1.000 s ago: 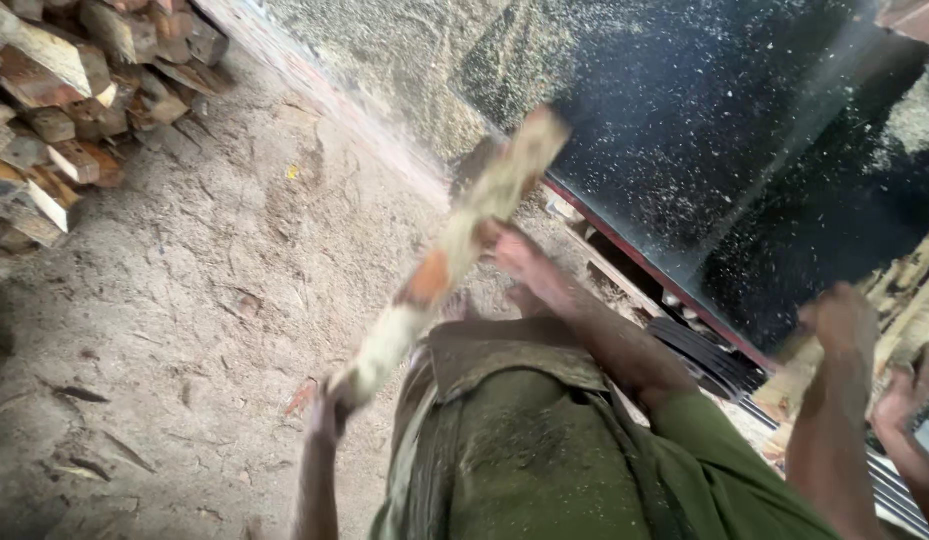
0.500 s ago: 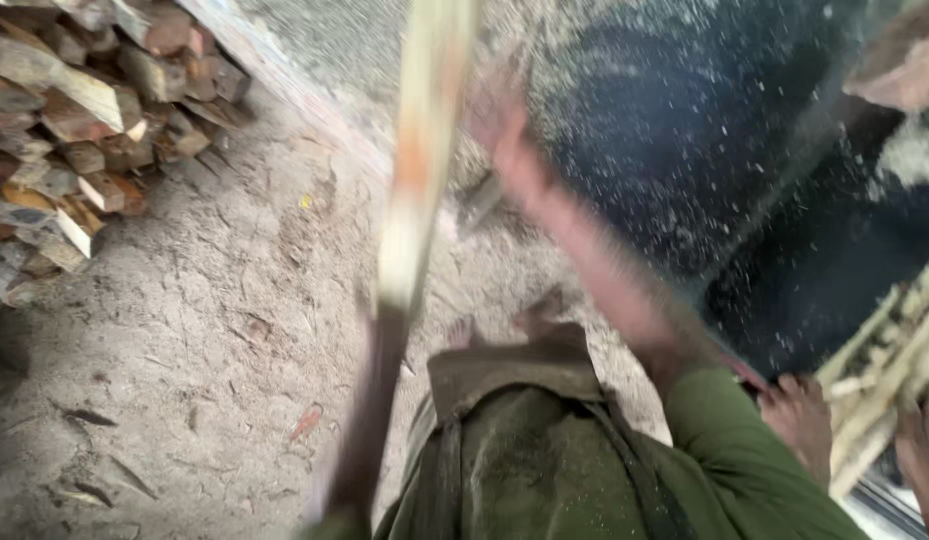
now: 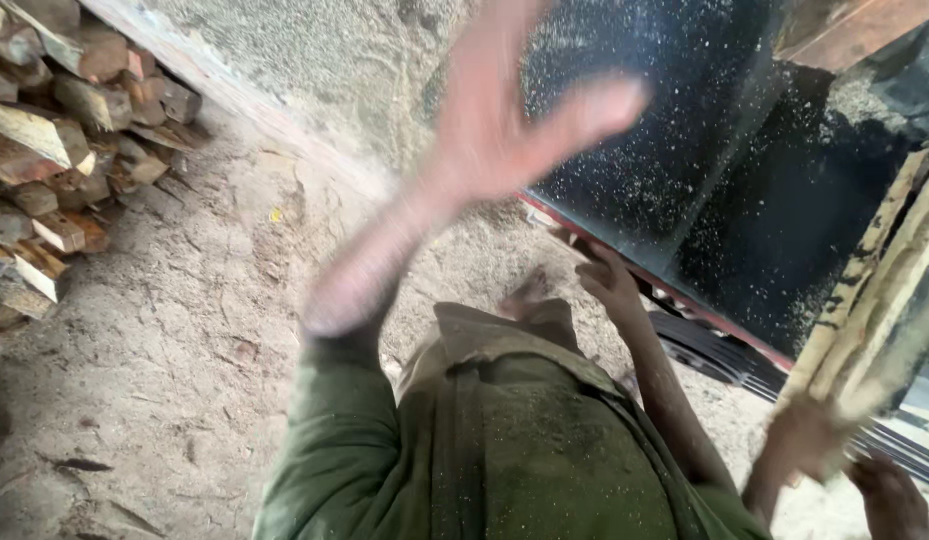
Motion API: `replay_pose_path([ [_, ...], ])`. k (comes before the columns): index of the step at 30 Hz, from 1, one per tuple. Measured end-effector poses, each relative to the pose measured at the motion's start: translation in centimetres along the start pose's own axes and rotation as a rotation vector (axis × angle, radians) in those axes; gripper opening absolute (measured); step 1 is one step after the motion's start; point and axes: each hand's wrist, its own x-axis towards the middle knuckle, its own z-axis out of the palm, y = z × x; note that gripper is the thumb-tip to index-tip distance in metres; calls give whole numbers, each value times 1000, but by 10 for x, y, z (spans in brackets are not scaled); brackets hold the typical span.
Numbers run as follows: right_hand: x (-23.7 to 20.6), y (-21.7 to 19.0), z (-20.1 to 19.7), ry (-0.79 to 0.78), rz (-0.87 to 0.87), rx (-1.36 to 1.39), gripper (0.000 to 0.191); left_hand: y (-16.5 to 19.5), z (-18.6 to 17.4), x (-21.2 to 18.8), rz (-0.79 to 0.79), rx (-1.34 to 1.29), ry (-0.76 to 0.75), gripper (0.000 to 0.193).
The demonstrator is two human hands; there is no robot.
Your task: The person uses a saw to cut wood into smaller pieces, assisted by several other people who help guide and move the wood.
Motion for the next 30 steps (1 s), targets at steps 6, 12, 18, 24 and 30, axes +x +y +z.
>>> replay_pose_path([
  [6, -40, 50, -16, 277, 320, -76, 69, -82, 65, -253, -900, -5, -254, 76],
  [12, -24, 48, -1, 136, 242, -158, 65, -77, 59, -333, -1372, 24, -534, 71],
  [18, -10, 35, -24, 182, 121, -169, 61, -93, 83, -332, -1373, -6, -533, 69],
  [24, -4, 1, -70, 365, -16, -194, 59, -121, 127, -286, -1187, 88, -520, 61],
  [30, 41, -59, -167, 580, -116, -203, 57, -162, 199, -199, -1054, 153, -500, 54],
])
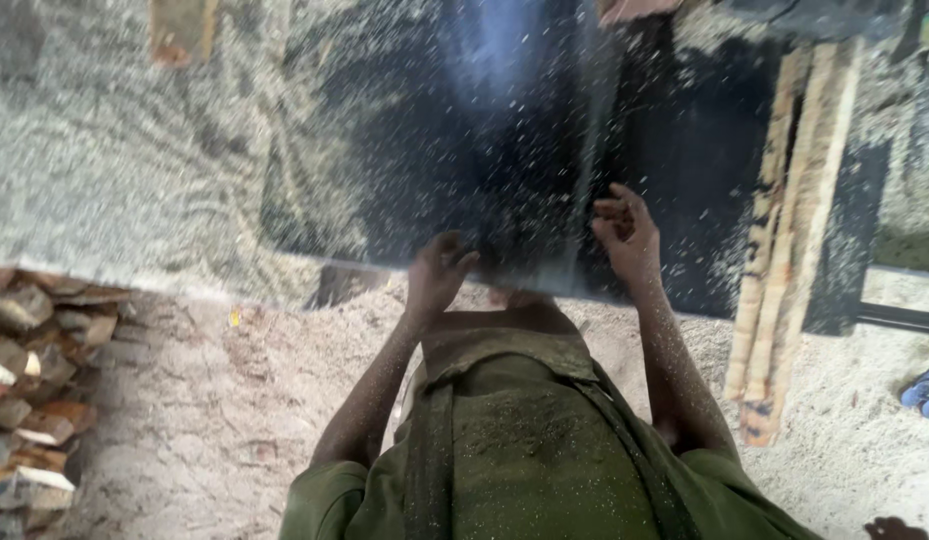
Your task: The person uses a saw to cut wood into smaller pieces, assisted by several other people who help guide and move the wood.
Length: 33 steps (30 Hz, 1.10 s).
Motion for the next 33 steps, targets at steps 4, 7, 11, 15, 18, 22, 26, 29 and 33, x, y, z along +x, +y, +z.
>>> replay_pose_path([
  [4, 102, -14, -51, 117, -80, 11, 61, 63, 18, 85, 99, -4, -39, 54],
  [7, 188, -21, -87, 214, -167, -94, 75, 110, 36, 164, 230, 74, -14, 59],
  [11, 294, -31, -105, 283, -371, -339, 80, 162, 73, 278, 359, -41, 50, 61],
  [15, 349, -48, -93, 67, 239, -257, 103, 199, 118, 375, 124, -243, -56, 80],
  [18, 351, -52, -83, -163, 406, 101, 107, 212, 146, 406, 142, -97, -7, 91],
  [22, 309, -40, -81, -125, 176, 60, 118, 200, 175, 394, 197, -124, -24, 95],
  [26, 264, -26, -82, -117, 45, 60, 118, 178, 190, 358, 258, -181, -18, 93],
  [29, 237, -21, -79, -61, 172, -17, 120, 167, 193, 330, 218, -163, -40, 89],
  [33, 198, -16, -75, -26, 233, -193, 121, 155, 192, 289, 217, -199, -47, 85],
])
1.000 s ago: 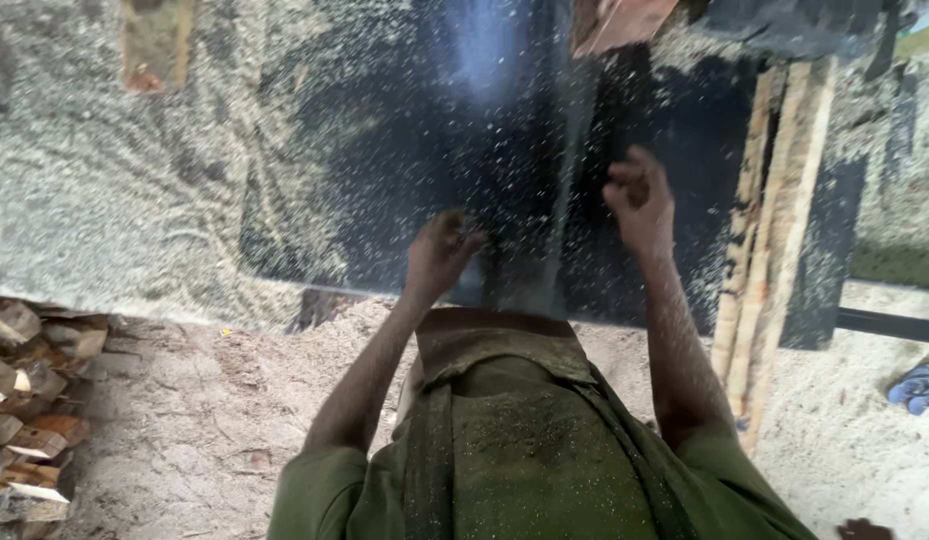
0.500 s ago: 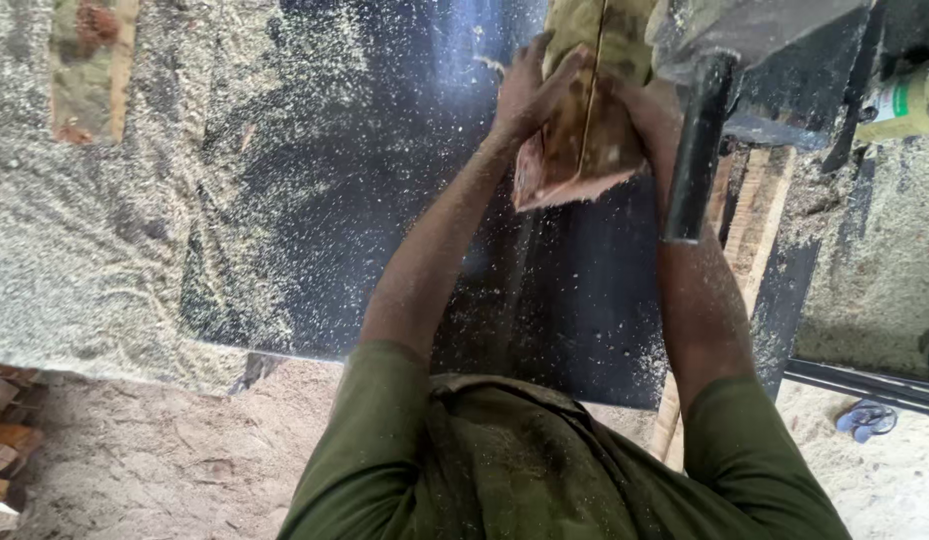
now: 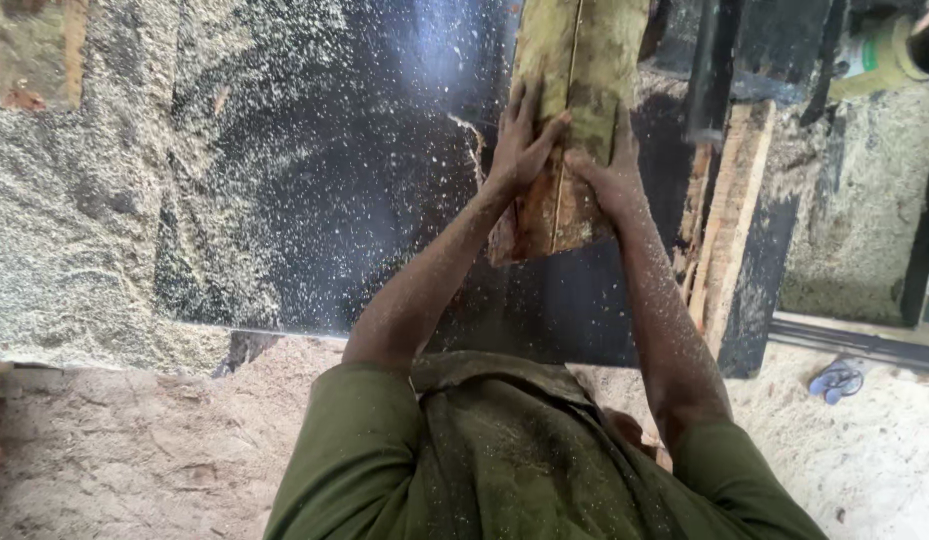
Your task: The person uses a saw to cut wood into smaller pieces, assisted by several other people who help guide and move the wood.
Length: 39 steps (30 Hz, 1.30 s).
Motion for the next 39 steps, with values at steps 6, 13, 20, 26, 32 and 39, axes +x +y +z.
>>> replay_pose_path([
  [6, -69, 24, 11, 9, -56, -8, 119, -11, 1, -78, -35, -42, -36, 82],
  [13, -162, 41, 31, 9, -4, -95, 120, -26, -6, -169, -13, -20, -54, 87],
  [20, -288, 68, 28, -55, -126, -281, 128, -11, 0, -330, -134, -213, -59, 90],
  [26, -321, 40, 2, -151, -88, -138, 132, -58, 2, -402, -631, -753, -237, 97],
  [32, -363, -19, 20, -13, 94, -326, 132, -100, -8, -382, -864, -1270, -298, 89],
  [39, -377, 18, 35, -42, 85, -619, 123, -111, -116, -402, -417, -974, -346, 65],
])
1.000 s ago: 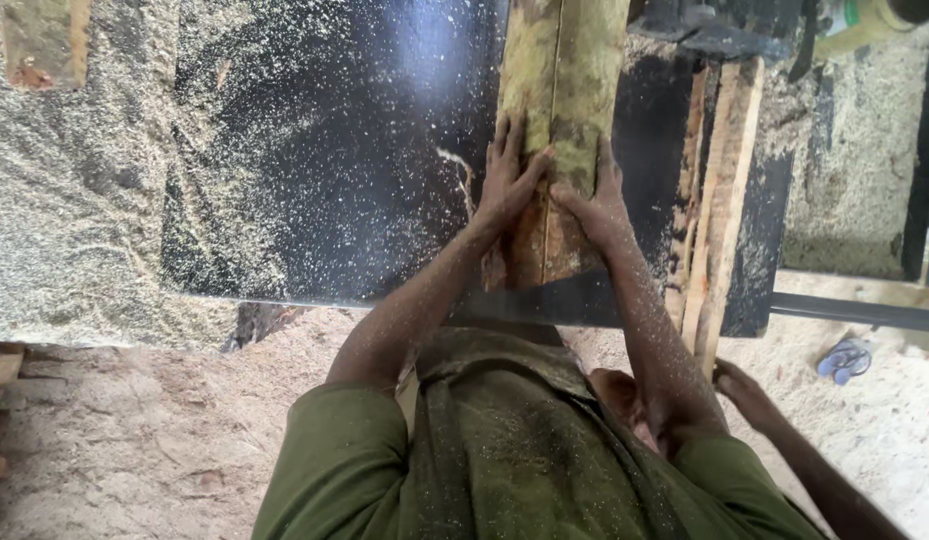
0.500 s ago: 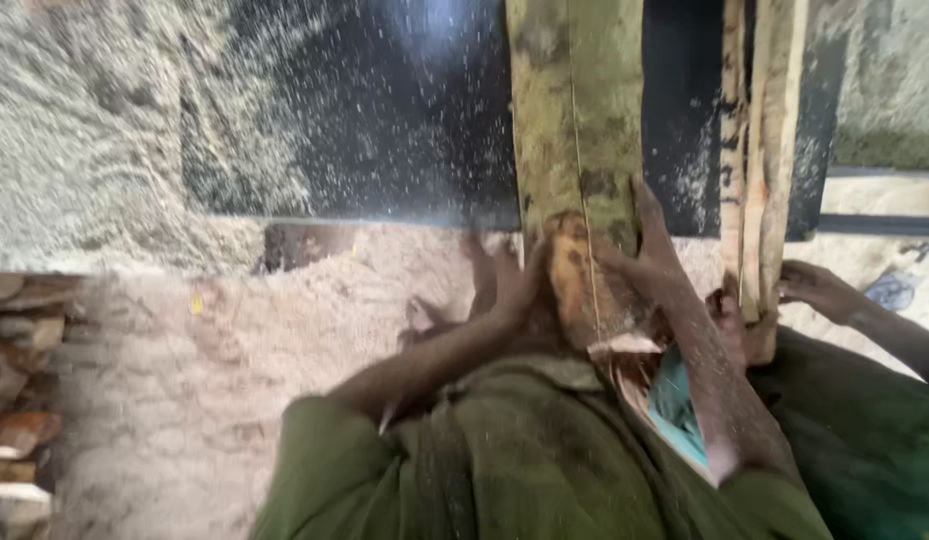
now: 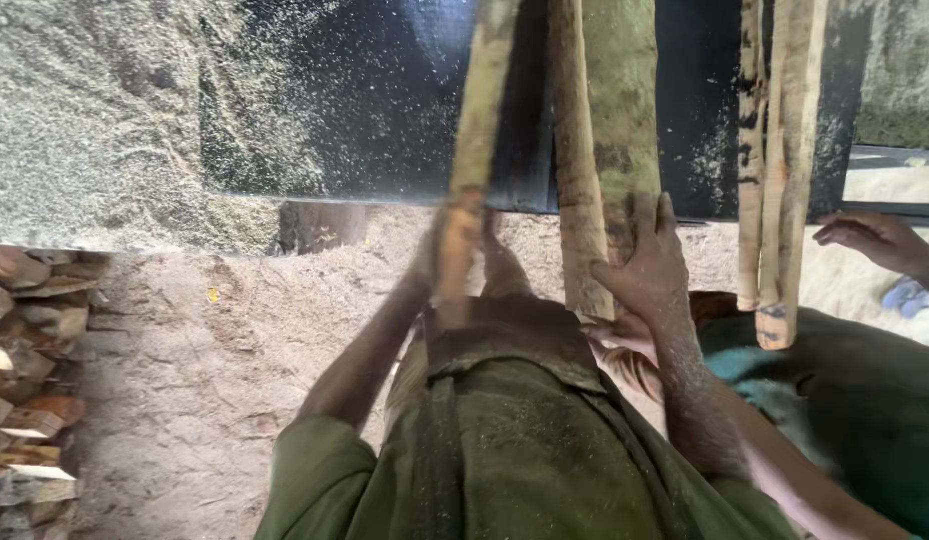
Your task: The person uses a saw to cut wood into smaller pieces, assisted by several other people who help guide and move the wood.
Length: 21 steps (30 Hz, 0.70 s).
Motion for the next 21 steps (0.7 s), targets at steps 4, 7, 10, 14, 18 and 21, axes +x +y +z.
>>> replay_pose_path([
  [4, -1, 25, -3, 44, -424, -267, 66, 11, -7, -79, 147, -127, -42, 57],
  [7, 2, 47, -25, -72, -223, -118, 85, 11, -7, -116, 135, -621, -87, 54],
  [10, 7, 87, -48, -178, -136, 176, 79, 14, -20, -127, 108, -542, -17, 54],
  [14, 1, 151, -40, 374, -169, 570, 52, 20, -49, -126, 107, -525, 56, 55],
  [18, 0, 181, -25, 337, -23, 1158, 56, 25, -76, -115, 108, -532, 115, 56],
  [21, 3, 185, -24, 313, 28, 1165, 56, 31, -87, -103, 97, -517, 134, 57],
])
